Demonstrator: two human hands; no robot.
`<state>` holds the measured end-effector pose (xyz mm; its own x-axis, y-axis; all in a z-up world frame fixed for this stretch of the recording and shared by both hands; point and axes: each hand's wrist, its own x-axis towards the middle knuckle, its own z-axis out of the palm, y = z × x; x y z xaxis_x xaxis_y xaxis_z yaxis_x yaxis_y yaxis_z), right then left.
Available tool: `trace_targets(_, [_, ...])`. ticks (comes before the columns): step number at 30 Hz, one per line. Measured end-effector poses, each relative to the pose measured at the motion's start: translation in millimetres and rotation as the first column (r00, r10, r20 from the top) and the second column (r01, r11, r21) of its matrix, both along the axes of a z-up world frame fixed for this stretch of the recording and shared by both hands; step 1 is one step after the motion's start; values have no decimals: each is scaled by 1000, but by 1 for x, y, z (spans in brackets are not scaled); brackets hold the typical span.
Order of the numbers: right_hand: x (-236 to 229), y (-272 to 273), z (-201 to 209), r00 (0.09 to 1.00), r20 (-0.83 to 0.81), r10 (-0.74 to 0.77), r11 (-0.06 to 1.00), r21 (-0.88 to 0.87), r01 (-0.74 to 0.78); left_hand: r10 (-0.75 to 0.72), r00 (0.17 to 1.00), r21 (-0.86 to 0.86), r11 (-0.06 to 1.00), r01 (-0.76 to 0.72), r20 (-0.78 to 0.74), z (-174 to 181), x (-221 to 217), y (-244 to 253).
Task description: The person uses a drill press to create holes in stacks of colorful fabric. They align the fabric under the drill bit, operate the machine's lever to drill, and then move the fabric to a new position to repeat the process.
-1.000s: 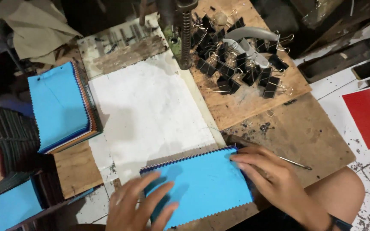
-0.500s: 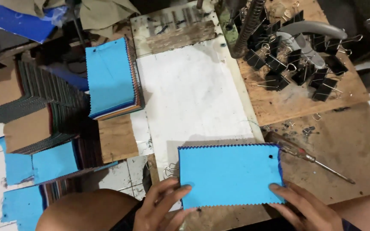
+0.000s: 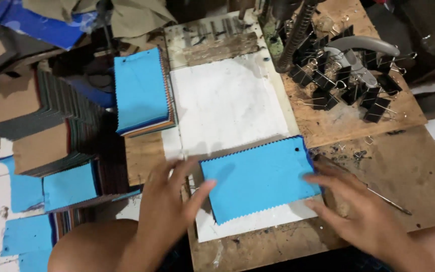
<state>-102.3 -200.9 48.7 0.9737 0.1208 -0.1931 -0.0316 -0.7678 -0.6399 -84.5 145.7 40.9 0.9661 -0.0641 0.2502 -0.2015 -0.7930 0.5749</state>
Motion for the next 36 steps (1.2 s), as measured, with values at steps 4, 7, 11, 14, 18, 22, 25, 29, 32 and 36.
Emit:
trace_targets(4, [32, 17, 41, 949, -270, -164, 986, -79, 148, -26, 779, 201, 960, 194, -627, 37, 55, -11])
trace_targets(7, [53, 36, 49, 907, -360, -218, 975, -117, 188, 37, 591, 254, 923, 288, -806, 50, 70, -21])
trace_targets(11, [67, 49, 42, 885, -424, -192, 975, -187, 122, 63, 464, 202, 945, 256, -883, 59, 70, -30])
trace_targets(14, [65, 54, 53, 931, -341, -132, 989, -115, 98, -76, 406, 19, 974, 225, -911, 67, 65, -27])
trace_targets(18, [60, 37, 28, 882, -428, -200, 978, -29, 207, -47, 382, -36, 999, 35, -923, 55, 48, -32])
trace_targets(22, [48, 30, 21, 828, -537, -161, 919, 225, 324, -12, 543, -160, 960, -227, -840, 47, 22, -29])
trace_targets(25, [38, 27, 16, 863, -465, -197, 786, 452, 423, -98, 778, -274, 957, -98, -620, 27, 1, -16])
trace_targets(29, [25, 3, 3, 924, -357, -139, 822, 479, 309, -283, 939, -251, 940, 232, -194, -8, -14, -1])
trace_targets(32, [23, -8, -37, 981, -155, 117, 790, 613, 3, -321, 836, -275, 938, 213, -446, -20, -13, 5])
trace_targets(36, [26, -6, -28, 963, -255, 82, 813, 576, 83, -288, 812, -241, 952, 187, -508, -20, -11, 7])
